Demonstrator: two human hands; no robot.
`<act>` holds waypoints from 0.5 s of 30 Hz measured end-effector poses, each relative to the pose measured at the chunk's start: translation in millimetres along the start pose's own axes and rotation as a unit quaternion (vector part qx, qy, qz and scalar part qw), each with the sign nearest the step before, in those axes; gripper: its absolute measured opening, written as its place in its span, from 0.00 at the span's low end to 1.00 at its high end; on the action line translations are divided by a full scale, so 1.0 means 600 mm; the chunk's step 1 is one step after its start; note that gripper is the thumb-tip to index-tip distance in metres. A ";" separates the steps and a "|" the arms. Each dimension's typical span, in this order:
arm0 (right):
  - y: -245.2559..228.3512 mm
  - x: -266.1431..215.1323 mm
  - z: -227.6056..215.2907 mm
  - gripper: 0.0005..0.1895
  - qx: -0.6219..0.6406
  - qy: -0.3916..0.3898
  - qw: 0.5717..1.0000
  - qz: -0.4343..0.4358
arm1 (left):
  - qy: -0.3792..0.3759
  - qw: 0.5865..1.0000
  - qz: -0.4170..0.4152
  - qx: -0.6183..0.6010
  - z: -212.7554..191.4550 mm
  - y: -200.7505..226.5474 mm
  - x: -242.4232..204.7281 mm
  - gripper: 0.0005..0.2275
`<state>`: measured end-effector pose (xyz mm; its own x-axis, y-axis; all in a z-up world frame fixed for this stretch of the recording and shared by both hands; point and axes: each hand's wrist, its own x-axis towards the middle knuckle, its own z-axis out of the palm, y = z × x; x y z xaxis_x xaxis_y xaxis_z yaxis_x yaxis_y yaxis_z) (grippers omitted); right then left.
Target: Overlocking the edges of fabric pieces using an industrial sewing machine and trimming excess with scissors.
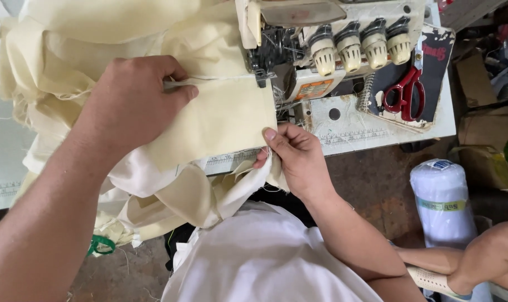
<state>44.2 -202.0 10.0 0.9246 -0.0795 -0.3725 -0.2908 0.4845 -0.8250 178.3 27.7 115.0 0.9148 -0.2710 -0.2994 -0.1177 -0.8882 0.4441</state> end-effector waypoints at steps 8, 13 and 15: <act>-0.010 0.013 0.008 0.06 0.048 -0.011 0.998 -0.031 | 0.044 0.998 0.036 -0.034 0.009 -0.034 0.046 0.12; -0.014 0.020 0.003 0.07 0.065 -0.023 0.997 -0.040 | 0.036 0.998 0.018 -0.044 0.000 -0.018 0.050 0.12; -0.021 0.024 0.011 0.07 0.079 -0.014 0.995 -0.056 | 0.032 0.997 -0.045 -0.057 -0.015 0.001 0.047 0.13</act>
<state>62.8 -203.5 17.7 0.9562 -0.1184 -0.2677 -0.1444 0.6046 -0.7833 207.6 23.1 114.4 0.9427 -0.1643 -0.2903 0.0082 -0.8587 0.5124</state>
